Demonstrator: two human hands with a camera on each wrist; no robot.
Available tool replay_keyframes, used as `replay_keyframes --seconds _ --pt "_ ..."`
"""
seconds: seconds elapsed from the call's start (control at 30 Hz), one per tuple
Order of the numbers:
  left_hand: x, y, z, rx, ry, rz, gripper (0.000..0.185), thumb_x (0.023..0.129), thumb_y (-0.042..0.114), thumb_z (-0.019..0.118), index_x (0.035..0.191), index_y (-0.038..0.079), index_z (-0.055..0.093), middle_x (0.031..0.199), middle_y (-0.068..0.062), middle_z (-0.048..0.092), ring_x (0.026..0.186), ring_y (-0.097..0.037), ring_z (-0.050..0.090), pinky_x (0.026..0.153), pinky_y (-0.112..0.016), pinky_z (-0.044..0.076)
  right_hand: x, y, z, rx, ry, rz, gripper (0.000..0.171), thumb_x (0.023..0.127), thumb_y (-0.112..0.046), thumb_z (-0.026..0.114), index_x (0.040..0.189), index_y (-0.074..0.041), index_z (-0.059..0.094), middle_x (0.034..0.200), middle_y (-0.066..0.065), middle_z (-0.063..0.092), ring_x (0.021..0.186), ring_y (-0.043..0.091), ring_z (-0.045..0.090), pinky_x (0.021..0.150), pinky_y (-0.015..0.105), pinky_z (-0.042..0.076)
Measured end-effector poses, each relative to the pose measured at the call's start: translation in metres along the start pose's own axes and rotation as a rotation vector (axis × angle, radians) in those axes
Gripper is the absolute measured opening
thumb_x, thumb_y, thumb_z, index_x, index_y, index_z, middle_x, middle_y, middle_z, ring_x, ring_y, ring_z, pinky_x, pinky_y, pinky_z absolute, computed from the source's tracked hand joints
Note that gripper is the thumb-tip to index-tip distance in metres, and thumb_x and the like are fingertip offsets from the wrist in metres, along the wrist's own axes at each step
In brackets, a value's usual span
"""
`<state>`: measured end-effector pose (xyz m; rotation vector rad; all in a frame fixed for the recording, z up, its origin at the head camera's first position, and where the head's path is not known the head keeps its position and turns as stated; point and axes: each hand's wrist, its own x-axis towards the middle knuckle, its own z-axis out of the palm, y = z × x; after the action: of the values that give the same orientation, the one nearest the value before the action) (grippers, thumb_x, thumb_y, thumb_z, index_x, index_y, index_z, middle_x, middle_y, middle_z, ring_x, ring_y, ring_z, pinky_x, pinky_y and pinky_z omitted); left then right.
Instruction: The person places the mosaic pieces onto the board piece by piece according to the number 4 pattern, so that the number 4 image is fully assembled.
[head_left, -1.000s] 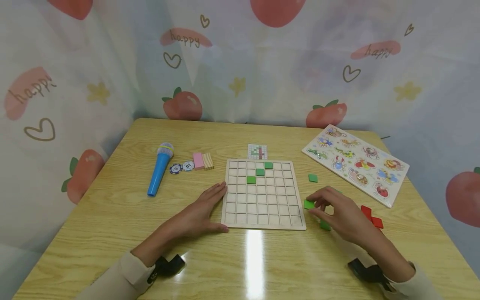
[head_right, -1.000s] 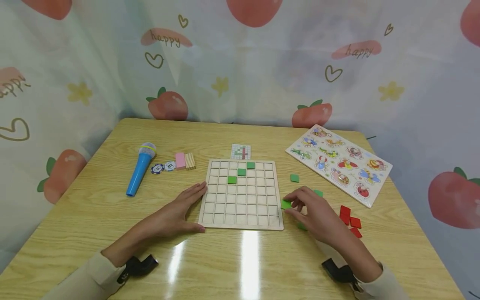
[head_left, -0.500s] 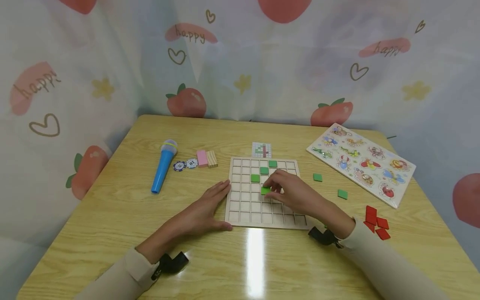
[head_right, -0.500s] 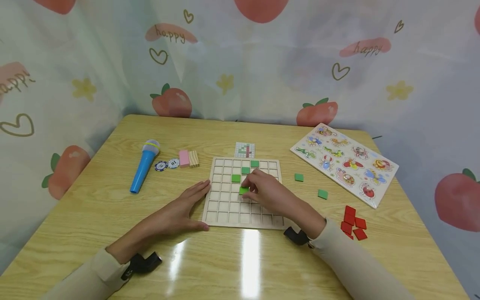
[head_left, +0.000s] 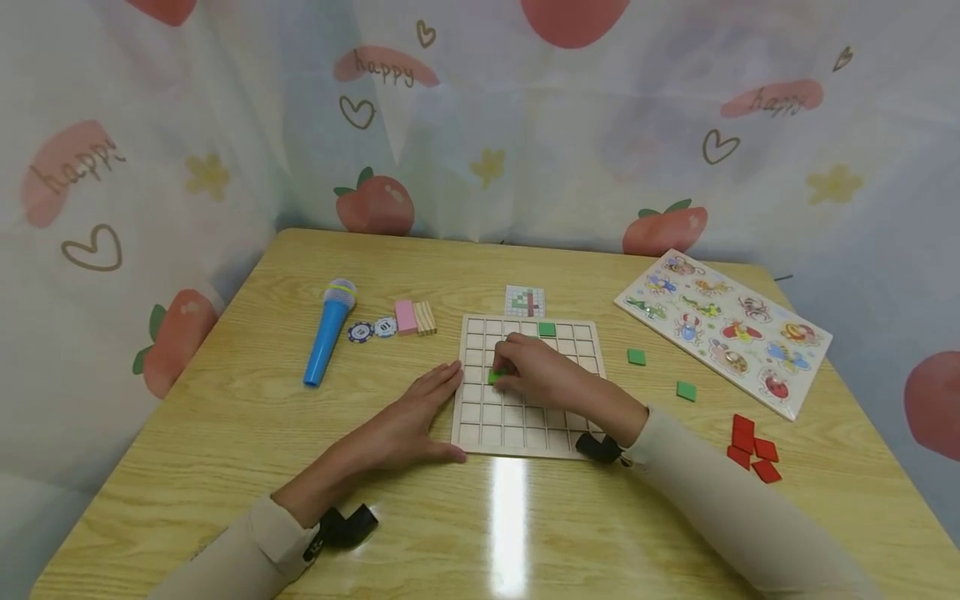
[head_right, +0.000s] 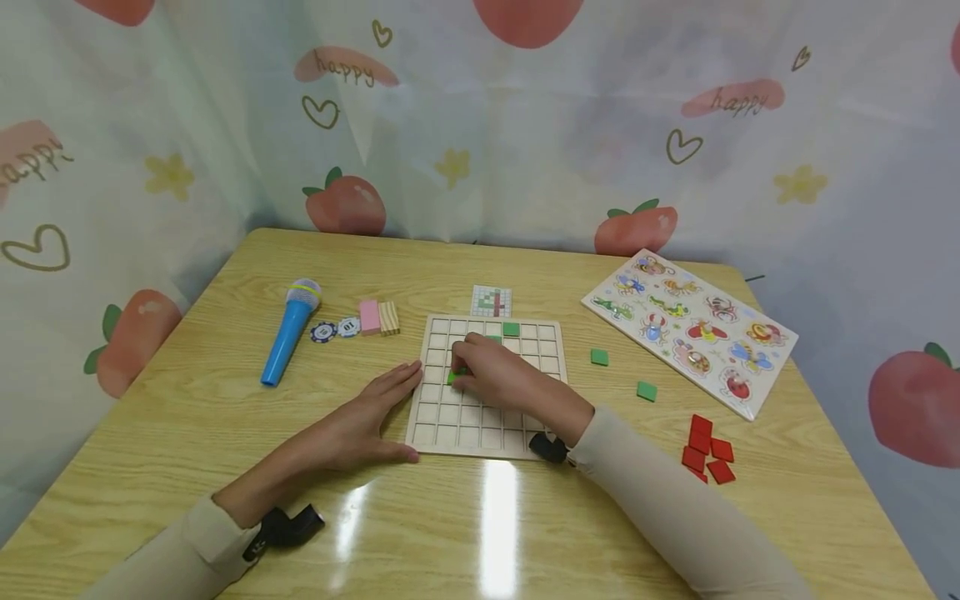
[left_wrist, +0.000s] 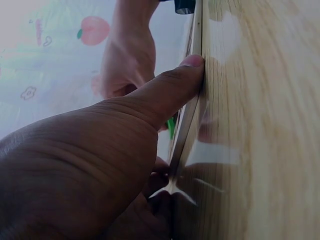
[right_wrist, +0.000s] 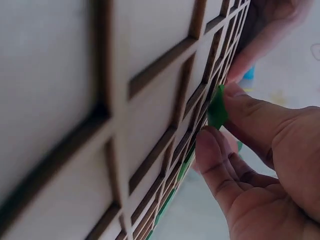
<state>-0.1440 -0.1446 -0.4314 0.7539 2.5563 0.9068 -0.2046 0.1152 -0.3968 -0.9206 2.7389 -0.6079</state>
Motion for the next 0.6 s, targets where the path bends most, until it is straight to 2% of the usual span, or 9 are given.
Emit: replay_keyframes --seconds 0.4,0.6 --pt "0.0008 0.0029 -0.0006 -0.004 -0.010 -0.021 0.119 0.086 0.048 0.088 0.172 0.013 0.015 0.183 0.001 0.006 0.170 -0.027 0.005 0.135 -0.054 0.022 0.0088 -0.0052 0.0015 -0.002 -0.014 0.010 0.012 0.100 -0.018 0.077 0.099 -0.014 0.066 0.100 0.003 0.062 0.083 0.014 0.055 0.074 0.030 0.050" --pt "0.0000 0.0026 -0.0007 0.000 -0.006 -0.023 0.118 0.086 0.047 0.089 0.172 0.014 0.015 0.183 0.001 0.007 0.170 -0.026 0.005 0.134 -0.053 0.024 0.0094 -0.0056 0.0007 -0.010 -0.031 0.004 0.005 0.103 -0.016 0.072 0.102 -0.011 0.071 0.104 0.004 0.064 0.087 0.014 0.059 0.078 0.031 0.053"
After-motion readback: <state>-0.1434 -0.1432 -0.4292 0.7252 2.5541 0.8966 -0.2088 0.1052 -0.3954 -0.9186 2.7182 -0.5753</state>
